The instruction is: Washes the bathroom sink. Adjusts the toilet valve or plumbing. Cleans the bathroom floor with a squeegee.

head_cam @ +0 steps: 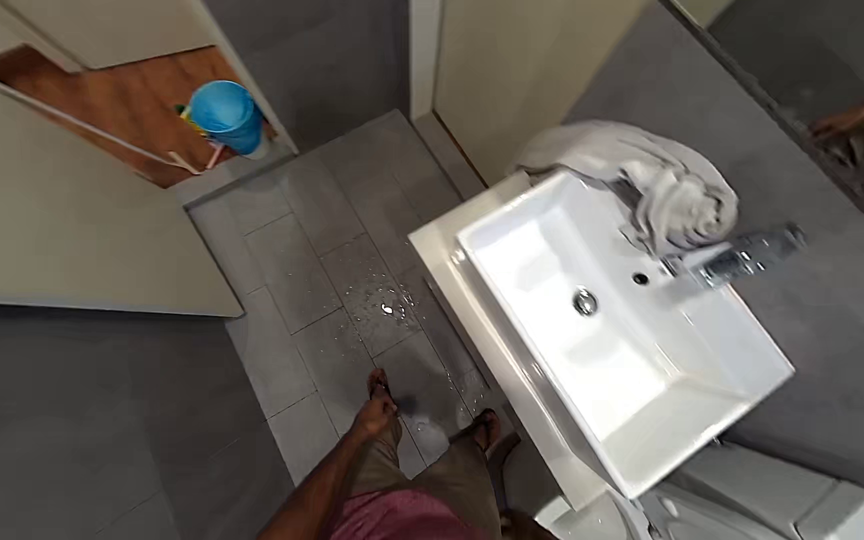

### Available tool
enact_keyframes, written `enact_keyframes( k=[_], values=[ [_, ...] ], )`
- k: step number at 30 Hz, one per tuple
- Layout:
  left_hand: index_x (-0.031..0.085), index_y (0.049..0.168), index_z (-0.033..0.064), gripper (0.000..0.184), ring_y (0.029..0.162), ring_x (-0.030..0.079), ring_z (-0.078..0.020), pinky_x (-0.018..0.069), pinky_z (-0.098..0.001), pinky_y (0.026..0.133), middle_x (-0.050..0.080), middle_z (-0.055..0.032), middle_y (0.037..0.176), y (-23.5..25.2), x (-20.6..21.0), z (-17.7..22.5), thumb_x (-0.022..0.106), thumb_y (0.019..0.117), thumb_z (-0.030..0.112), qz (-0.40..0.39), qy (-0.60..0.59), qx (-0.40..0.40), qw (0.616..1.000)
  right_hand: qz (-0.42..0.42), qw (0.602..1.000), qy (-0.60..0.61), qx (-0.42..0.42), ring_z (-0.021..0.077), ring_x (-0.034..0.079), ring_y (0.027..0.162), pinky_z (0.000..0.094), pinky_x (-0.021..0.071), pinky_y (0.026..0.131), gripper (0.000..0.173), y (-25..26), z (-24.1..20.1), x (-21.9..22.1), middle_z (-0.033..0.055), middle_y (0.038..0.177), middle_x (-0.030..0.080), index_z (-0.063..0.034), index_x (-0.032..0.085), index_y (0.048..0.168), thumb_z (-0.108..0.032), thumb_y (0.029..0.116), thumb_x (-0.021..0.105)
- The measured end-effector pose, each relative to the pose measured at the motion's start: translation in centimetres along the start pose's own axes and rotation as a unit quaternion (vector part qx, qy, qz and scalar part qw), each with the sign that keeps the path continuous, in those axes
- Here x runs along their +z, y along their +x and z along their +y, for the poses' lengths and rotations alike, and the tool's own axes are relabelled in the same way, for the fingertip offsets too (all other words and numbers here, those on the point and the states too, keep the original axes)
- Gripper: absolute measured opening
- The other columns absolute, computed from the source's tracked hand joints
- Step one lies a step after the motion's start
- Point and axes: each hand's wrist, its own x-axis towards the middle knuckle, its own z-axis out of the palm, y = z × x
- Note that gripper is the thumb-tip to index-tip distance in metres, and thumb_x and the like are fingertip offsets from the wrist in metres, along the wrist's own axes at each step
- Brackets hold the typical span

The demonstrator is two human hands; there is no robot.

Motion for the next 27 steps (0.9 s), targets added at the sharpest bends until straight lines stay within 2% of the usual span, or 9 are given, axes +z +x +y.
enact_keyframes(
  k=[4,8,10,12,17,20,22,24,27],
  values=[
    [0.063,0.129,0.0018,0.037,0.118,0.064,-0.0403,0.0486,-0.0621,0.1,0.067,-0.0245,0.123,-2.1,-13.6,-5.4,0.047,0.1074,0.028,0.091,0.0,-0.085,0.992,0.179,0.976,-0.076,-0.096,0.0405,0.064,0.121,0.0599,0.048,0.105,0.043,-0.2,-18.8,-9.0,0.0245,0.128,0.066,-0.0025,0.059,0.139,-0.03,0.1052,0.057],
    [0.063,0.127,0.0008,0.038,0.116,0.064,-0.0394,0.0487,-0.0607,0.1,0.067,-0.0241,0.121,-2.4,-24.9,-9.7,0.044,0.1085,0.028,0.165,-0.048,-0.123,0.977,0.303,0.907,0.099,-0.276,0.0299,0.07,0.101,0.0484,0.0573,0.09,0.041,-4.0,-39.2,-16.3,0.0207,0.119,0.068,0.0009,0.055,0.14,-0.025,0.1091,0.048],
    [0.063,0.126,-0.0004,0.037,0.115,0.065,-0.0385,0.0492,-0.0589,0.101,0.068,-0.024,0.12,-1.8,-28.9,-11.7,0.045,0.1084,0.027,0.185,-0.085,-0.12,0.972,0.305,0.887,0.16,-0.308,0.0268,0.07,0.098,0.0452,0.0588,0.084,0.036,-4.4,-47.1,-18.0,0.0189,0.118,0.069,0.0008,0.057,0.136,-0.022,0.1098,0.046],
    [0.063,0.127,-0.0013,0.037,0.112,0.066,-0.0375,0.05,-0.0572,0.1,0.068,-0.0237,0.12,-0.8,-32.0,-12.9,0.046,0.1083,0.026,0.204,-0.136,-0.119,0.962,0.305,0.895,0.113,-0.304,0.0274,0.071,0.097,0.0459,0.0592,0.084,0.034,-2.1,-53.1,-20.0,0.0183,0.116,0.07,-0.0005,0.06,0.133,-0.021,0.109,0.047],
    [0.062,0.126,-0.0052,0.037,0.109,0.067,-0.0372,0.0509,-0.0539,0.1,0.067,-0.0261,0.118,-0.3,-37.8,-14.4,0.05,0.1077,0.024,0.153,-0.192,-0.106,0.964,0.13,0.958,-0.205,-0.153,0.0402,0.063,0.122,0.0571,0.0471,0.106,0.045,6.6,-63.4,-25.2,0.0272,0.131,0.064,0.0032,0.057,0.137,-0.03,0.1066,0.055],
    [0.065,0.125,-0.0026,0.041,0.118,0.063,-0.0412,0.0461,-0.0614,0.103,0.067,-0.0266,0.122,-1.5,-43.4,-15.2,0.053,0.1065,0.032,0.05,-0.106,-0.142,0.983,-0.008,0.897,-0.436,-0.068,0.0443,0.058,0.127,0.0636,0.0442,0.106,0.051,8.0,-71.6,-27.5,0.0292,0.133,0.062,0.0028,0.064,0.13,-0.038,0.0996,0.065],
    [0.065,0.125,-0.0021,0.043,0.119,0.062,-0.0432,0.0458,-0.0645,0.102,0.066,-0.0274,0.123,-1.4,-48.2,-15.2,0.052,0.106,0.034,0.081,-0.123,-0.173,0.974,0.009,0.903,-0.409,-0.131,0.0422,0.058,0.128,0.0611,0.0425,0.11,0.047,6.6,-79.3,-30.2,0.0275,0.134,0.062,0.0013,0.061,0.134,-0.034,0.1032,0.06],
    [0.063,0.129,-0.001,0.043,0.121,0.062,-0.043,0.0469,-0.0638,0.102,0.066,-0.0272,0.125,-1.0,-54.0,-14.2,0.05,0.1068,0.034,0.16,-0.17,-0.213,0.949,0.098,0.93,-0.302,-0.184,0.0398,0.064,0.12,0.0568,0.0477,0.106,0.047,4.9,-87.5,-33.2,0.026,0.131,0.064,-0.0009,0.056,0.141,-0.033,0.1061,0.056],
    [0.062,0.132,0.0004,0.045,0.123,0.061,-0.0423,0.0465,-0.0649,0.102,0.065,-0.0258,0.128,0.6,-64.2,-13.1,0.049,0.1068,0.035,0.238,-0.171,-0.221,0.93,0.222,0.918,-0.233,-0.233,0.0382,0.066,0.116,0.0564,0.0501,0.103,0.043,1.9,-100.1,-37.6,0.0238,0.127,0.066,-0.0031,0.057,0.14,-0.03,0.1076,0.051]
  ],
)
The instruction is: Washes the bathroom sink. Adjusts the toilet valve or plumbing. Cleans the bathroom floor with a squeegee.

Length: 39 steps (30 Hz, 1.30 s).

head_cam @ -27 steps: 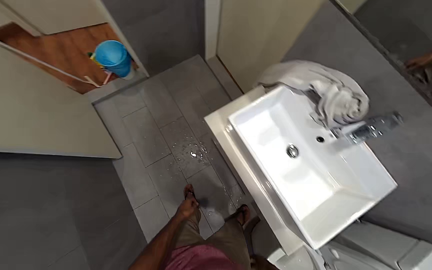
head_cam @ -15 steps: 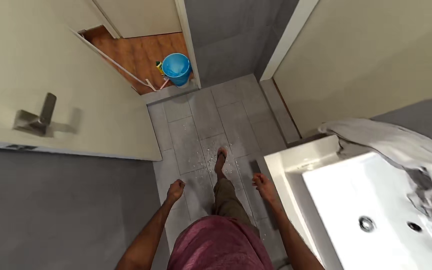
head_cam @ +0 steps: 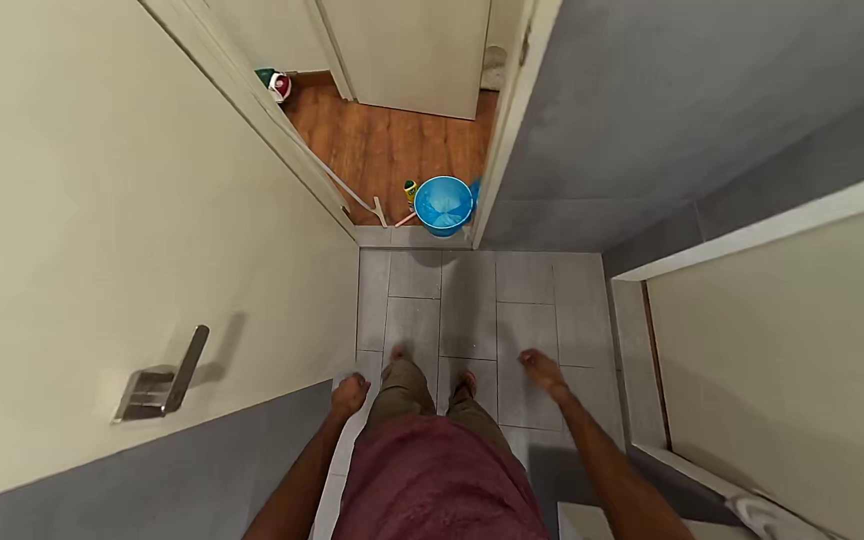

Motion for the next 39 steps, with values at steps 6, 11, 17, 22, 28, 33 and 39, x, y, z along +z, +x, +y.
enact_keyframes(
  k=[6,11,17,22,28,33,39],
  values=[
    [0.058,0.14,0.004,0.045,0.139,0.048,-0.039,0.0346,-0.0612,0.113,0.054,-0.0217,0.145,13.0,-16.9,11.3,0.051,0.1053,0.032,0.081,0.162,0.088,0.98,0.112,0.989,0.094,-0.029,0.0311,0.069,0.105,0.0498,0.055,0.092,0.037,8.8,-9.8,-8.9,0.0204,0.121,0.068,-0.0024,0.059,0.135,-0.025,0.1073,0.052],
    [0.061,0.131,-0.0015,0.04,0.135,0.049,-0.045,0.0364,-0.0648,0.109,0.057,-0.0274,0.138,27.5,-34.7,17.5,0.061,0.1005,0.025,0.213,0.255,0.201,0.921,0.092,0.985,0.132,0.069,0.0381,0.068,0.108,0.0558,0.055,0.093,0.039,9.8,-12.0,-3.6,0.0261,0.124,0.066,0.0025,0.056,0.137,-0.023,0.1091,0.049],
    [0.054,0.137,-0.0078,0.052,0.143,0.037,-0.0524,0.0232,-0.0697,0.118,0.051,-0.0348,0.142,38.6,-56.6,22.4,0.066,0.0964,0.022,0.24,0.342,0.182,0.89,-0.265,0.939,0.0,0.22,0.0422,0.064,0.117,0.058,0.0496,0.103,0.046,7.0,-13.8,3.8,0.0275,0.13,0.064,0.0004,0.06,0.136,-0.032,0.1037,0.061],
    [0.062,0.12,-0.0133,0.046,0.127,0.05,-0.0565,0.028,-0.0756,0.11,0.059,-0.0375,0.128,41.3,-65.8,20.7,0.073,0.0921,0.022,0.169,0.417,0.02,0.893,-0.059,0.97,0.158,0.174,0.0367,0.07,0.104,0.0557,0.0548,0.094,0.041,11.0,-21.3,4.1,0.0247,0.12,0.068,0.0009,0.057,0.139,-0.025,0.1076,0.052],
    [0.065,0.105,-0.0092,0.013,0.107,0.061,-0.0498,0.047,-0.0652,0.087,0.064,-0.0308,0.11,40.0,-65.0,20.4,0.059,0.0973,0.0,0.181,0.546,0.095,0.813,0.048,0.951,0.263,0.157,0.0325,0.07,0.104,0.0519,0.0567,0.091,0.04,17.8,-29.4,2.4,0.0214,0.122,0.068,-0.0018,0.057,0.138,-0.027,0.1078,0.051],
    [0.068,0.097,-0.0048,0.014,0.097,0.068,-0.0456,0.0507,-0.0612,0.078,0.069,-0.0262,0.101,32.8,-60.8,31.1,0.059,0.0983,0.007,0.114,0.611,0.076,0.779,0.026,0.958,0.267,0.105,0.0307,0.069,0.109,0.0488,0.0535,0.099,0.043,17.1,-30.3,3.9,0.0207,0.123,0.068,-0.0015,0.057,0.139,-0.03,0.1066,0.052],
    [0.07,0.087,-0.0002,0.009,0.086,0.069,-0.0402,0.0524,-0.0558,0.072,0.07,-0.0207,0.09,17.4,-49.9,38.0,0.068,0.0925,0.007,0.123,0.678,0.2,0.697,0.041,0.952,0.282,0.113,0.0328,0.066,0.118,0.0548,0.0488,0.105,0.047,11.9,-25.0,9.2,0.0183,0.125,0.069,-0.0054,0.057,0.141,-0.036,0.1057,0.053]
  ],
)
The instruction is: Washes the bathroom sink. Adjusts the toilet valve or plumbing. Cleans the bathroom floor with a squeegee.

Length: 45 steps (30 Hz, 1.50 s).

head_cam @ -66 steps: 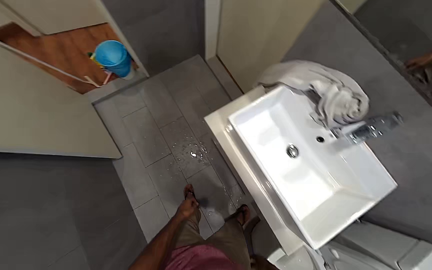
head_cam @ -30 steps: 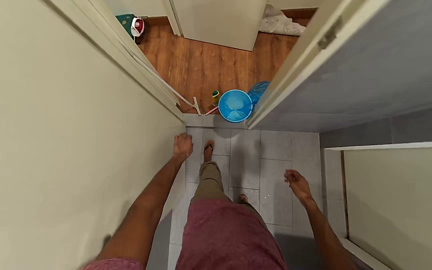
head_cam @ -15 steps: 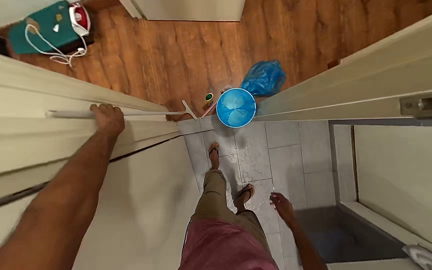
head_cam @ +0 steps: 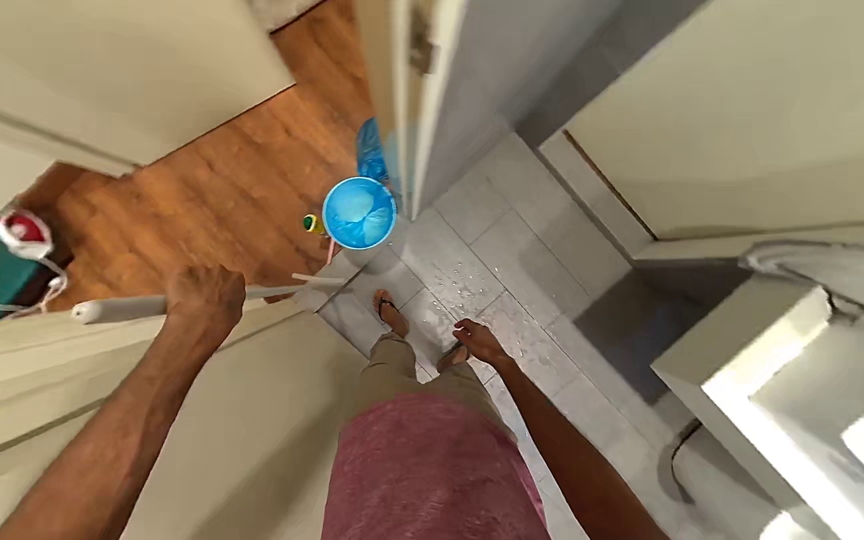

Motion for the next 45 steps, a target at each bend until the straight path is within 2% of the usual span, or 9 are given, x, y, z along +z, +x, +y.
enact_keyframes(
  k=[7,10,14,16,27,32,34,39,45],
  values=[
    [0.066,0.12,-0.0047,0.038,0.097,0.067,-0.0363,0.0525,-0.0581,0.086,0.069,-0.0244,0.11,-2.0,5.8,19.1,0.06,0.1035,0.029,-0.115,-0.301,0.119,0.939,-0.035,0.987,0.142,-0.07,0.0292,0.064,0.118,0.0512,0.0477,0.106,0.054,-10.1,9.8,-3.3,0.0185,0.129,0.066,-0.005,0.053,0.144,-0.04,0.1028,0.059],
    [0.06,0.126,0.0024,0.034,0.065,0.055,-0.0105,0.0489,-0.0283,0.059,0.063,-0.0051,0.09,-4.2,8.5,31.6,0.049,0.1088,0.029,-0.234,-0.596,0.102,0.762,-0.039,0.972,0.209,-0.101,0.0253,0.066,0.11,0.0464,0.0531,0.094,0.057,-15.0,12.0,-5.6,0.0164,0.127,0.065,-0.0069,0.048,0.148,-0.042,0.104,0.057],
    [0.055,0.123,0.0026,0.032,0.064,0.057,-0.0101,0.0525,-0.0265,0.061,0.058,-0.0024,0.083,-8.9,5.2,48.8,0.039,0.112,0.028,-0.324,-0.775,0.128,0.527,-0.016,0.938,0.341,-0.06,0.0277,0.069,0.106,0.0469,0.0591,0.084,0.062,-19.4,12.3,-8.5,0.0163,0.131,0.063,-0.0122,0.033,0.157,-0.043,0.1068,0.051],
    [0.056,0.12,0.0036,0.031,0.07,0.058,-0.0118,0.0529,-0.0286,0.064,0.06,-0.0043,0.086,-11.0,2.3,55.2,0.04,0.1116,0.028,-0.319,-0.807,0.111,0.484,0.049,0.913,0.404,-0.028,0.0291,0.071,0.095,0.0474,0.0624,0.073,0.064,-19.9,12.9,-9.7,0.0185,0.126,0.061,-0.0115,0.025,0.156,-0.039,0.106,0.055],
    [0.054,0.136,0.001,0.039,0.106,0.063,-0.0204,0.0507,-0.039,0.088,0.066,-0.0142,0.126,-8.1,-3.6,73.2,0.048,0.1102,0.03,-0.371,-0.764,0.116,0.515,0.095,0.929,0.334,0.131,0.0203,0.061,0.069,0.0379,0.0537,0.058,0.056,-17.9,23.0,-22.6,0.0143,0.106,0.061,-0.014,0.025,0.16,-0.022,0.1089,0.046],
    [0.062,0.129,-0.0033,0.05,0.124,0.059,-0.0355,0.0442,-0.0544,0.107,0.063,-0.0245,0.13,-2.8,-5.5,74.2,0.049,0.1081,0.04,-0.283,-0.547,0.295,0.731,0.048,0.97,-0.037,0.234,0.0441,0.065,0.115,0.0641,0.0507,0.095,0.058,-14.6,27.2,-28.0,0.0246,0.133,0.064,-0.0236,0.026,0.164,-0.036,0.1097,0.042],
    [0.062,0.131,-0.0024,0.045,0.128,0.059,-0.0354,0.043,-0.0534,0.111,0.063,-0.0239,0.133,-0.6,-5.7,72.2,0.05,0.1077,0.034,-0.231,-0.549,0.289,0.749,0.064,0.968,-0.056,0.237,0.0449,0.064,0.117,0.0665,0.0488,0.097,0.056,-14.5,29.0,-30.4,0.023,0.131,0.066,-0.0267,0.029,0.163,-0.036,0.1099,0.041],
    [0.054,0.137,-0.0054,0.041,0.111,0.068,-0.0315,0.0545,-0.0478,0.097,0.067,-0.0234,0.124,1.0,-0.7,64.6,0.046,0.1096,0.024,-0.159,-0.737,0.04,0.656,0.09,0.983,-0.121,0.103,0.0426,0.068,0.108,0.0625,0.0516,0.094,0.049,-13.0,30.8,-41.4,0.0222,0.121,0.07,-0.0232,0.041,0.159,-0.026,0.1102,0.039],
    [0.054,0.134,-0.0103,0.041,0.109,0.066,-0.0398,0.0519,-0.0562,0.096,0.065,-0.0301,0.122,-11.8,7.0,61.7,0.047,0.1084,0.021,-0.152,-0.701,-0.239,0.655,0.092,0.968,-0.231,0.035,0.0487,0.065,0.11,0.0671,0.0519,0.088,0.047,2.0,29.6,-55.3,0.0277,0.123,0.066,-0.0275,0.041,0.158,-0.027,0.1109,0.04]
  ],
)
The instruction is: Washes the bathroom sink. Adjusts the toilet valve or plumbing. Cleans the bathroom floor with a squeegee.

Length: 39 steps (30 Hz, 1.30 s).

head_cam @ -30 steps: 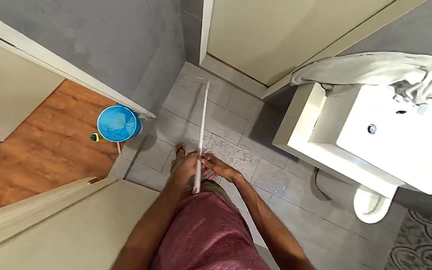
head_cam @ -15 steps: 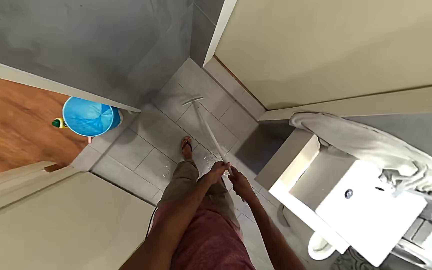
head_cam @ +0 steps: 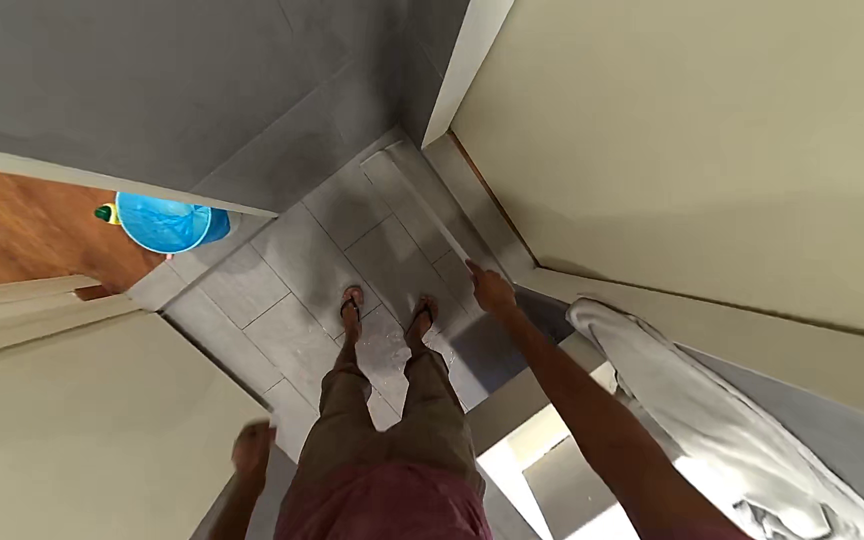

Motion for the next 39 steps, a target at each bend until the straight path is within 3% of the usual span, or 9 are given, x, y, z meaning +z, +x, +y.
enact_keyframes(
  k=[3,8,16,19,21,23,29,34,39],
  values=[
    [0.057,0.128,-0.0101,0.034,0.095,0.067,-0.0291,0.0542,-0.0454,0.085,0.068,-0.0269,0.114,-3.8,3.4,-5.1,0.05,0.1085,0.017,-0.005,-0.017,-0.076,0.997,-0.005,0.998,-0.058,-0.008,0.0496,0.066,0.109,0.0676,0.0524,0.086,0.053,5.3,2.0,-2.8,0.0281,0.122,0.066,-0.033,0.028,0.163,-0.025,0.1113,0.038],
    [0.066,0.118,-0.0095,0.031,0.103,0.067,-0.0362,0.0498,-0.0541,0.097,0.069,-0.0278,0.11,-4.0,6.6,-5.0,0.055,0.1062,0.016,-0.04,0.092,0.014,0.995,-0.04,0.996,-0.07,0.023,0.0486,0.067,0.106,0.0665,0.0531,0.085,0.055,4.0,3.9,-3.2,0.0272,0.117,0.069,-0.0352,0.023,0.164,-0.025,0.1114,0.036],
    [0.057,0.132,-0.0043,0.036,0.103,0.07,-0.0249,0.0577,-0.0431,0.088,0.069,-0.0189,0.117,-1.1,9.4,8.8,0.048,0.1089,0.023,-0.165,-0.066,0.152,0.972,-0.11,0.985,-0.039,0.125,0.0535,0.061,0.118,0.0727,0.0462,0.095,0.054,-14.9,13.4,1.1,0.0296,0.132,0.062,-0.0343,0.029,0.163,-0.024,0.1107,0.038],
    [0.057,0.132,-0.0053,0.036,0.099,0.07,-0.0237,0.0573,-0.0412,0.085,0.07,-0.0187,0.115,0.0,12.7,8.7,0.049,0.1091,0.021,-0.234,-0.066,0.182,0.953,-0.146,0.971,-0.007,0.191,0.0407,0.065,0.087,0.059,0.0522,0.075,0.051,-21.9,13.4,1.5,0.0278,0.116,0.065,-0.0303,0.028,0.163,-0.029,0.1125,0.035],
    [0.059,0.13,-0.0032,0.034,0.096,0.07,-0.0217,0.0575,-0.0377,0.081,0.07,-0.0173,0.115,0.5,13.6,7.1,0.048,0.1092,0.021,-0.282,-0.027,0.194,0.939,-0.162,0.954,0.048,0.246,0.0226,0.052,0.058,0.0408,0.0478,0.054,0.051,-24.6,11.6,2.3,0.016,0.09,0.059,-0.0346,0.025,0.163,-0.035,0.113,0.033],
    [0.058,0.13,-0.0037,0.034,0.099,0.069,-0.0226,0.0571,-0.0386,0.085,0.068,-0.0179,0.117,0.8,12.8,4.5,0.048,0.1091,0.02,-0.333,0.017,0.197,0.922,-0.141,0.945,0.112,0.272,0.0196,0.049,0.056,0.0378,0.0457,0.053,0.049,-26.6,8.5,3.8,0.0134,0.086,0.057,-0.0348,0.031,0.161,-0.037,0.1126,0.035],
    [0.06,0.131,-0.0059,0.038,0.108,0.069,-0.0322,0.055,-0.0497,0.097,0.069,-0.0234,0.119,4.9,3.7,-8.7,0.051,0.1079,0.024,-0.274,0.094,0.152,0.945,-0.007,0.98,0.149,0.134,0.0446,0.068,0.098,0.063,0.0528,0.087,0.047,-21.8,-2.6,14.2,0.0275,0.118,0.068,-0.0229,0.04,0.159,-0.025,0.1118,0.038],
    [0.055,0.133,-0.0075,0.039,0.104,0.067,-0.0343,0.0546,-0.0524,0.089,0.067,-0.0264,0.119,7.5,-6.4,-17.4,0.047,0.1094,0.022,-0.146,0.082,0.038,0.985,0.035,0.982,0.152,0.11,0.0475,0.067,0.109,0.0687,0.0529,0.087,0.052,-9.0,-10.7,21.2,0.025,0.123,0.068,-0.0343,0.034,0.161,-0.025,0.11,0.04],
    [0.055,0.128,-0.0078,0.035,0.087,0.065,-0.0198,0.054,-0.0399,0.076,0.067,-0.0191,0.105,8.3,-9.5,-24.4,0.044,0.1097,0.02,-0.053,0.098,0.018,0.994,0.052,0.967,0.196,0.157,0.0458,0.068,0.103,0.0647,0.0551,0.078,0.057,-7.5,-7.6,31.5,0.0242,0.121,0.068,-0.0447,0.026,0.161,-0.027,0.1095,0.043]
  ],
)
